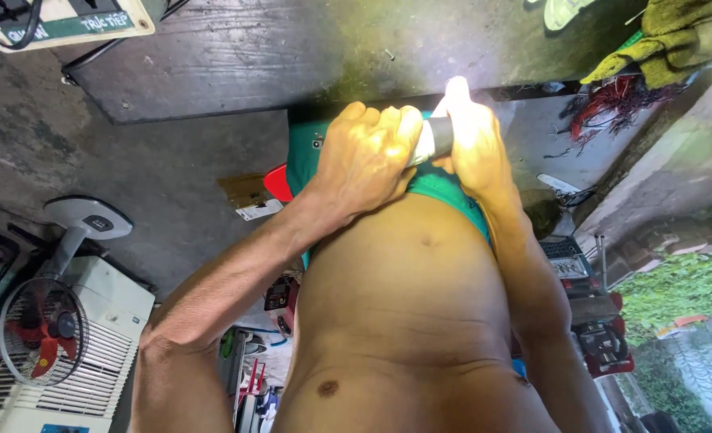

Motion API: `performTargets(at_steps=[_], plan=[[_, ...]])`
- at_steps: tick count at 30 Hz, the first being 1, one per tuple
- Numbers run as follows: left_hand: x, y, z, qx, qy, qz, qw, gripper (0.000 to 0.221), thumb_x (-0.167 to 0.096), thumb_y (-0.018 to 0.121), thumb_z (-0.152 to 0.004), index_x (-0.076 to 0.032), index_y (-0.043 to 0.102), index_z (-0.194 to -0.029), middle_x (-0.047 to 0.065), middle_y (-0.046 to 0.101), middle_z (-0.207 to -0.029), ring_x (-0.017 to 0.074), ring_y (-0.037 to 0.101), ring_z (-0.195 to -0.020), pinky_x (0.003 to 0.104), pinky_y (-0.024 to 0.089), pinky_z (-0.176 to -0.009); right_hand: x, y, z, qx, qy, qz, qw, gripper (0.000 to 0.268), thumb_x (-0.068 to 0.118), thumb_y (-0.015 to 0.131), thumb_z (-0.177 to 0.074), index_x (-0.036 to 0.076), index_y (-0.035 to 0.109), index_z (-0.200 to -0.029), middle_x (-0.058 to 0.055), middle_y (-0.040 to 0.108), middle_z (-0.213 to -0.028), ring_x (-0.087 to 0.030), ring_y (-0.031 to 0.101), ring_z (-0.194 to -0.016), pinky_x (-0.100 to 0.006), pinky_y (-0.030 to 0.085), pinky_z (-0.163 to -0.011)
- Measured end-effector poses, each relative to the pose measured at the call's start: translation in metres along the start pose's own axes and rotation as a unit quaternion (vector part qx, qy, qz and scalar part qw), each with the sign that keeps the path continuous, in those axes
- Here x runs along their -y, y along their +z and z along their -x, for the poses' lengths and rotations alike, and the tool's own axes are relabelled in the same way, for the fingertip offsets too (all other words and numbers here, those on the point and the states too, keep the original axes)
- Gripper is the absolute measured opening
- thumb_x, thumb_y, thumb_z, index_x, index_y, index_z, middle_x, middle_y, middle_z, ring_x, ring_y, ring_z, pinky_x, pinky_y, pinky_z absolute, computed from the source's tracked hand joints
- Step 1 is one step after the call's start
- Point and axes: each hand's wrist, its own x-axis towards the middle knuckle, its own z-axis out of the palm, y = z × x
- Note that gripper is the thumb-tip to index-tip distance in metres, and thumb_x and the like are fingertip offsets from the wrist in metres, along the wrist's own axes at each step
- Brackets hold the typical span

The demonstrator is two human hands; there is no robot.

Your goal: Disassembling a small electronic motor assembly using a screwdriver to pry the casing apart.

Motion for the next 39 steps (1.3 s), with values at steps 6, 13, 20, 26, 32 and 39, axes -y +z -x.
performTargets(at_steps=[6, 13, 20, 26, 32, 39], plan=[[-0.001, -0.006, -0.001, 0.042, -0.010, 0.028, 0.999, 0.044, -0.036, 0.088, -0.064, -0.007, 0.067, -0.089, 0.008, 0.061, -0.072, 0.0270, 0.066, -0.064, 0.041, 0.048, -0.070, -0.003, -0.002, 0.011, -0.032, -0.206, 0.076, 0.975, 0.031, 0.023, 0.059, -0.109, 0.001, 0.071, -0.092, -0.013, 0.055, -0.076, -0.024, 0.055, -0.070, -0.040, 0.050, -0.066], [-0.008, -0.003, -0.001, 0.079, -0.081, 0.096, 0.989, 0.046, -0.043, 0.081, -0.066, -0.007, 0.059, -0.084, 0.008, 0.059, -0.066, 0.0301, 0.064, -0.057, 0.043, 0.047, -0.062, -0.022, 0.000, 0.005, -0.026, -0.205, 0.051, 0.977, 0.024, 0.019, 0.056, -0.102, 0.004, 0.070, -0.091, -0.012, 0.056, -0.081, -0.026, 0.056, -0.078, -0.040, 0.048, -0.075], [-0.007, -0.031, -0.044, 0.374, -0.272, 0.159, 0.872, 0.040, -0.037, 0.081, -0.066, -0.007, 0.072, -0.090, 0.012, 0.072, -0.074, 0.0351, 0.074, -0.074, 0.043, 0.058, -0.066, -0.014, 0.009, 0.006, -0.011, -0.135, -0.112, 0.984, 0.025, 0.009, 0.043, -0.099, 0.001, 0.057, -0.081, -0.009, 0.059, -0.081, -0.015, 0.045, -0.069, -0.028, 0.038, -0.064], [-0.002, -0.046, -0.061, 0.451, -0.334, 0.211, 0.800, 0.043, -0.035, 0.081, -0.069, -0.006, 0.075, -0.100, 0.014, 0.075, -0.085, 0.0343, 0.076, -0.083, 0.042, 0.061, -0.072, -0.013, 0.007, 0.006, 0.005, -0.004, -0.328, 0.945, 0.027, 0.015, 0.047, -0.098, 0.004, 0.057, -0.075, -0.005, 0.054, -0.070, -0.008, 0.038, -0.051, -0.022, 0.030, -0.042], [-0.001, -0.051, -0.064, 0.468, -0.349, 0.233, 0.778, 0.045, -0.033, 0.081, -0.072, -0.007, 0.072, -0.107, 0.012, 0.074, -0.091, 0.0330, 0.077, -0.089, 0.042, 0.061, -0.075, -0.032, 0.007, -0.005, 0.031, 0.014, -0.351, 0.936, 0.036, 0.016, 0.047, -0.100, -0.003, 0.056, -0.070, -0.010, 0.044, -0.052, -0.014, 0.041, -0.036, -0.023, 0.031, -0.032], [-0.004, -0.061, -0.069, 0.473, -0.346, 0.254, 0.769, 0.048, -0.033, 0.080, -0.073, -0.008, 0.071, -0.113, 0.010, 0.075, -0.098, 0.0310, 0.076, -0.095, 0.040, 0.061, -0.079, -0.036, 0.005, -0.006, 0.067, 0.084, -0.432, 0.895, 0.041, 0.024, 0.052, -0.100, -0.004, 0.057, -0.070, -0.012, 0.045, -0.043, -0.020, 0.048, -0.026, -0.021, 0.037, -0.029]])
